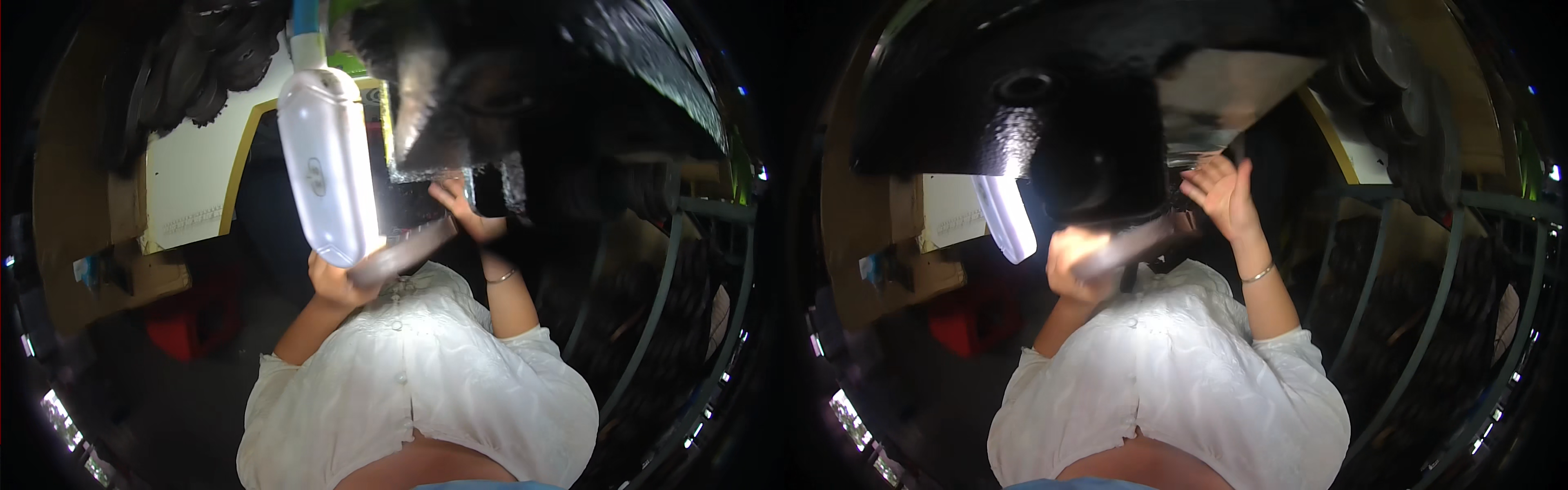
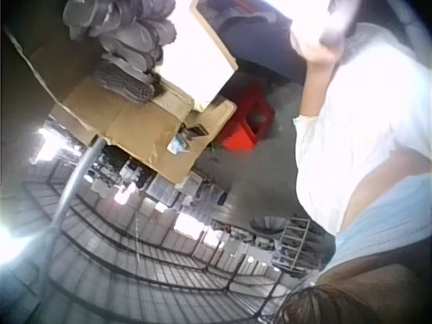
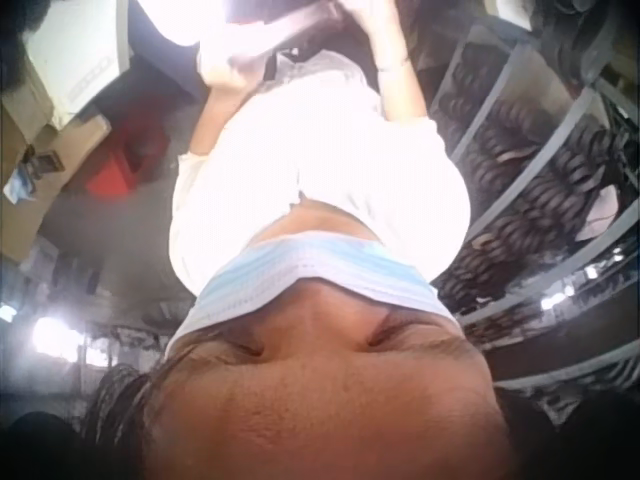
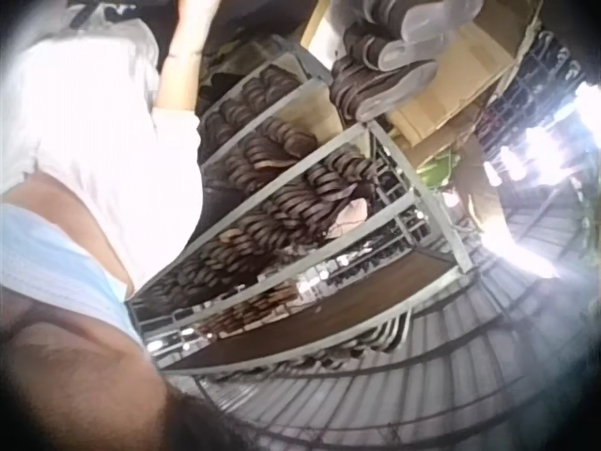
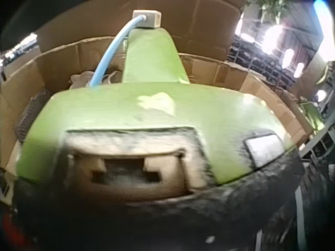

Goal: The person uses a green electric grinding machine to smooth the sole of a dark-colored shoe. They repeatedly pick up shoes from a nearby pile, press the soles against the rotating grinding wheel, and then place the shoes back down. The process is repeated for multiple shoes throughout the video.

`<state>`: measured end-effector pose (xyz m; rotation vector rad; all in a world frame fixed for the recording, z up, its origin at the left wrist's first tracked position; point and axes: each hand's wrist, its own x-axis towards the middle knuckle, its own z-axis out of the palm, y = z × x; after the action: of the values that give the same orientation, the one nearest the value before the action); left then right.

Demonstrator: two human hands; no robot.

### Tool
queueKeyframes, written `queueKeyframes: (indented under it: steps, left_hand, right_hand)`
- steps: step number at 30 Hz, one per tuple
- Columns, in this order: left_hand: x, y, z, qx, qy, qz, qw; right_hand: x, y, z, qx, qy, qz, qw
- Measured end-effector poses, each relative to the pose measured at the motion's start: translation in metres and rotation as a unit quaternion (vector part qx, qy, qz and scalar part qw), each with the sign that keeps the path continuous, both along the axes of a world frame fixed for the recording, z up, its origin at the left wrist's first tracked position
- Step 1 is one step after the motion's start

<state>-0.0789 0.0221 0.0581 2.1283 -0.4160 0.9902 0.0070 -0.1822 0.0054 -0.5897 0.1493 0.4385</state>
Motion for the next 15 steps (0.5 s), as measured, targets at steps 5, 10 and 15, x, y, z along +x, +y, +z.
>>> queueKeyframes:
  steps: [5,10,15]
  left_hand:
    - [0.033,-0.026,0.020,-0.172,0.154,-0.080,0.970]
    - [0.047,-0.032,0.024,-0.149,0.243,-0.067,0.956]
    - [0.030,-0.016,0.000,-0.253,0.406,-0.117,0.870]
  right_hand:
    - [-0.014,-0.013,-0.004,-0.327,-0.244,0.441,0.799]
    - [-0.050,-0.054,-0.032,-0.402,-0.135,0.348,0.836]
    - [-0.037,-0.147,-0.013,-0.422,-0.141,0.216,0.869]
